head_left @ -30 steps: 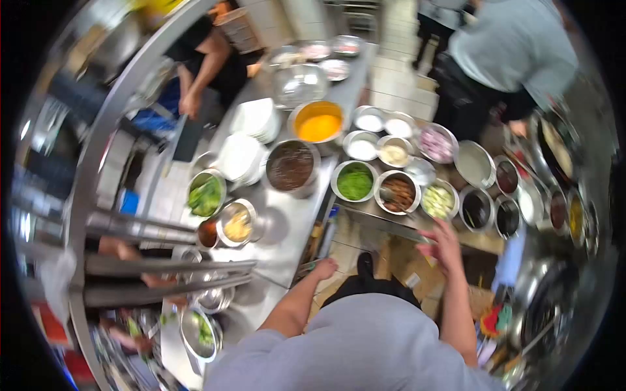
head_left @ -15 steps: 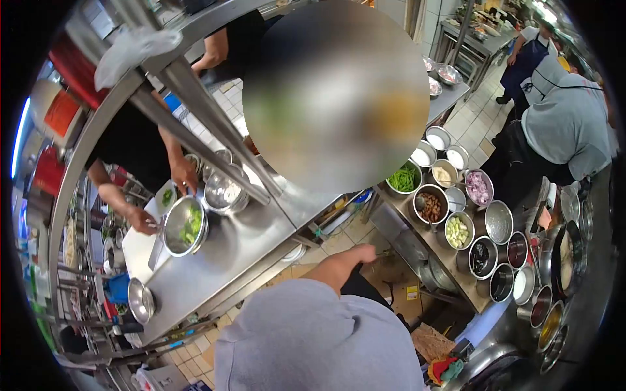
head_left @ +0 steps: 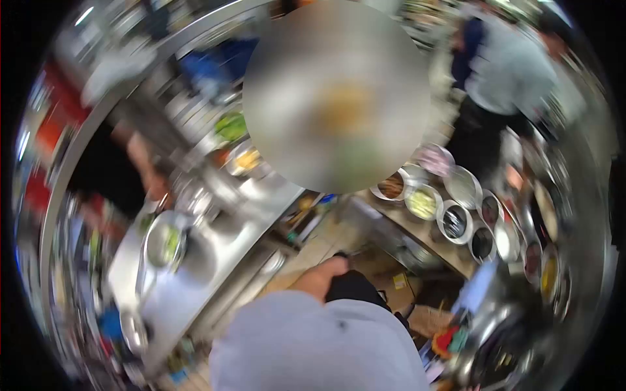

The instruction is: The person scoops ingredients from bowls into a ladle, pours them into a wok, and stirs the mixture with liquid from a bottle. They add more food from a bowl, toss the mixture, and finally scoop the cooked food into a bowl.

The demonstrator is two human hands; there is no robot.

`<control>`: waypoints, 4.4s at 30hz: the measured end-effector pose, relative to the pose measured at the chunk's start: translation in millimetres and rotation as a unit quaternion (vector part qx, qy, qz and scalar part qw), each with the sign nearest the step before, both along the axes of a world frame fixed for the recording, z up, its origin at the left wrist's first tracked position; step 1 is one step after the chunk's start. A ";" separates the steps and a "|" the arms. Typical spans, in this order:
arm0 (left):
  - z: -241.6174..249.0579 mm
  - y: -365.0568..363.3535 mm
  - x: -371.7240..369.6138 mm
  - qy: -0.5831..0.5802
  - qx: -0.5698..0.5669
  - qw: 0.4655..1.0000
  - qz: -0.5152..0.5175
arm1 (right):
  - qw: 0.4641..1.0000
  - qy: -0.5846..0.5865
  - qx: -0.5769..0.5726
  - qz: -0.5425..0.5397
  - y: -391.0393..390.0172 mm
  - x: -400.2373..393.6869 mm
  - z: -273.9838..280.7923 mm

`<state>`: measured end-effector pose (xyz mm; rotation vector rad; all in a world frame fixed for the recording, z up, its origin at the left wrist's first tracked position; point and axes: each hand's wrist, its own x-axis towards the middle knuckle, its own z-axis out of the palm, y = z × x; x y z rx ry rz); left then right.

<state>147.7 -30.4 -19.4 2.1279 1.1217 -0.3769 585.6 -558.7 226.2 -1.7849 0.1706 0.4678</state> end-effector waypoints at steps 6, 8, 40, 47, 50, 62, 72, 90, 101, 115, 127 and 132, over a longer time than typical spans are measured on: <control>-61.8 30.8 -18.4 0.124 -0.068 0.902 -0.409 | 0.919 0.023 0.357 -0.166 68.5 -117.4 113.7; -30.4 37.1 19.7 0.056 -0.134 0.968 -0.204 | 0.778 0.067 0.612 -0.128 60.3 -113.5 87.6; 260.6 -275.8 512.2 -0.451 0.120 0.579 -0.669 | 0.634 0.104 0.108 -0.759 260.7 -529.0 18.0; 256.3 -269.2 534.6 -0.381 0.028 0.601 -0.702 | 0.600 0.158 -0.303 -0.723 187.0 -525.8 -117.3; 257.0 -263.7 532.7 -0.371 0.015 0.607 -0.702 | 0.626 0.205 -0.178 -0.731 173.2 -494.8 -72.8; 233.7 -242.0 533.2 -0.432 0.018 0.568 -0.700 | 0.351 -0.147 0.636 -0.671 192.8 -522.6 -4.9; 185.9 -98.7 418.4 -0.308 -0.241 0.624 -0.676 | 0.488 -0.210 0.648 -0.546 234.4 -438.1 99.3; 224.0 -4.6 385.9 -0.286 -0.297 0.727 -0.549 | 0.666 -0.025 0.687 -0.290 144.9 -115.3 95.7; 228.8 -6.0 389.3 -0.280 -0.293 0.734 -0.545 | 0.853 -0.007 0.374 -0.363 135.9 -47.6 84.4; 272.7 -150.6 485.3 -0.468 -0.225 0.597 -0.611 | 0.792 -0.038 0.496 -0.354 133.6 -47.3 78.9; 260.1 -235.9 531.3 -0.355 -0.070 0.703 -0.612 | 0.688 0.001 0.656 -0.311 116.1 -99.0 110.8; 261.0 -211.3 498.4 -0.424 -0.184 0.689 -0.558 | 0.660 -0.021 0.697 -0.279 105.5 -113.7 118.9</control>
